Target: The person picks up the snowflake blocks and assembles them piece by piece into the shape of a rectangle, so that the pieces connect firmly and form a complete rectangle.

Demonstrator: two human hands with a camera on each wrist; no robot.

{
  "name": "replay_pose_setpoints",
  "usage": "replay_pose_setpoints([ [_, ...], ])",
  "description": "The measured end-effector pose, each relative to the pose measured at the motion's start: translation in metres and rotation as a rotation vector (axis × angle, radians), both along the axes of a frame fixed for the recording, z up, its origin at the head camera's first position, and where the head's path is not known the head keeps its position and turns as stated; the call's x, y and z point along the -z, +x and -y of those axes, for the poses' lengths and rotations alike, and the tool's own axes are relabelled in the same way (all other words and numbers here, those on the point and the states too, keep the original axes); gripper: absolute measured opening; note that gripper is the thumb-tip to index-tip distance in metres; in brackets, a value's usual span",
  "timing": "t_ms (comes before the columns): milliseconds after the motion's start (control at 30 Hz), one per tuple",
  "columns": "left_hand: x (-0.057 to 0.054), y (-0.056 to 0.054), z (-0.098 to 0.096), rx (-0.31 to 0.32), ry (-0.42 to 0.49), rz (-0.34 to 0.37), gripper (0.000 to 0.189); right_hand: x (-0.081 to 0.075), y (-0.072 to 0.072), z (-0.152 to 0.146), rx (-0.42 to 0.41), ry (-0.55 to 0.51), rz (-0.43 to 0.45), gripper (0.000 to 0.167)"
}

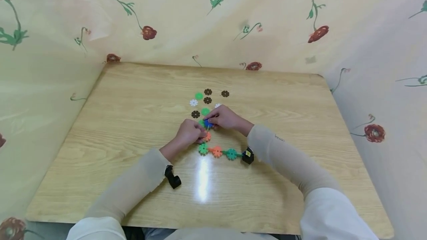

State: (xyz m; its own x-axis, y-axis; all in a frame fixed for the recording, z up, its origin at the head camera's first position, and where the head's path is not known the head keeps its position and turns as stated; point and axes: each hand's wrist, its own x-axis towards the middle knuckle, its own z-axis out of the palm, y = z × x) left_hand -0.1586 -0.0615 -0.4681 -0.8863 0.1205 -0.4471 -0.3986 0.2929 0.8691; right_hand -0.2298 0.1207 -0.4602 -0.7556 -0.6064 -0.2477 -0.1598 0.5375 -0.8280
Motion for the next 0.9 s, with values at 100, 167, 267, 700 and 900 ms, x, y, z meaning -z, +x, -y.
replay_pose_setpoints([
  [100,0.001,0.0,0.001,0.03,0.012,0.031,0.006,0.0,-0.004,-0.005,0.035,0.047,-0.035,0.027],
  [167,0.002,0.001,0.001,0.05,0.019,0.045,0.008,-0.003,-0.01,-0.012,0.091,0.097,-0.097,0.028],
  [267,0.002,0.004,0.0,0.07,0.029,0.063,0.011,-0.005,-0.022,-0.02,0.146,0.211,-0.196,0.03],
  [700,-0.007,-0.009,0.013,0.073,-0.162,-0.117,0.023,0.001,-0.028,-0.018,0.124,0.28,-0.189,0.011],
  [900,-0.01,-0.027,0.008,0.063,-0.148,-0.13,0.018,-0.004,-0.004,-0.026,0.123,0.167,-0.13,0.01],
])
